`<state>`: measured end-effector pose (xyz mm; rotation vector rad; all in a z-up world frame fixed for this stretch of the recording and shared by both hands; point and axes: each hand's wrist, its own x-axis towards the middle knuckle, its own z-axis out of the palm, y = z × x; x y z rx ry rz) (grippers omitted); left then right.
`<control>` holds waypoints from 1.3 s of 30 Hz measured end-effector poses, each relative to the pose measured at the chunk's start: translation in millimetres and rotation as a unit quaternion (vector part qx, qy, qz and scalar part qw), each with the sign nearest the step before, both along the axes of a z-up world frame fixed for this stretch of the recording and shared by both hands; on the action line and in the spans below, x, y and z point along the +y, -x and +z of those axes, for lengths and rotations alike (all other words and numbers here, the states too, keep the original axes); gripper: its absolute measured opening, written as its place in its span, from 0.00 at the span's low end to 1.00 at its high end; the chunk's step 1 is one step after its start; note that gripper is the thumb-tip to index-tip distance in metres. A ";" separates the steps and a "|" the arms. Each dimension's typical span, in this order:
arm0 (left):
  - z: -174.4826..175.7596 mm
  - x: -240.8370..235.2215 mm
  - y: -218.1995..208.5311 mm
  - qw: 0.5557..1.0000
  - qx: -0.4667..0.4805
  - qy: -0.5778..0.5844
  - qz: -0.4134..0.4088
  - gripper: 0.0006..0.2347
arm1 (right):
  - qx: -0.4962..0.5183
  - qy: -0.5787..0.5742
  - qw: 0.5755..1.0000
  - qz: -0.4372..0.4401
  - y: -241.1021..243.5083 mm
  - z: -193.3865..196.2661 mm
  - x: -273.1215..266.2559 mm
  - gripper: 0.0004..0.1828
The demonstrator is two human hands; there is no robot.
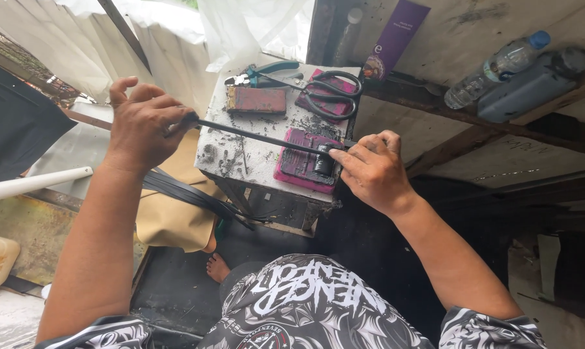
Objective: Dyeing the edges of leather strips using a roller applicator and hanging them to dry on a line.
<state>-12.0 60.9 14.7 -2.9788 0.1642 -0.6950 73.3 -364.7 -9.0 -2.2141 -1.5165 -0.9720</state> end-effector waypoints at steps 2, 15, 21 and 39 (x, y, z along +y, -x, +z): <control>-5.6 -5.4 -3.4 1.000 -0.010 -0.008 -0.010 0.03 | 0.005 -0.008 1.000 -0.004 1.5 2.9 -6.8 0.15; -2.7 -76.6 -25.2 0.988 -0.034 -0.011 -0.148 0.03 | 0.010 -0.020 0.997 -0.074 19.1 0.9 -83.3 0.14; 4.8 -113.2 -31.7 0.985 -0.023 -0.014 -0.172 0.03 | 0.024 -0.033 0.991 -0.126 28.8 -11.9 -118.6 0.13; 8.3 -181.9 -64.3 0.937 0.022 0.024 -0.347 0.09 | 0.057 -0.033 0.959 -0.274 43.4 -35.0 -199.0 0.18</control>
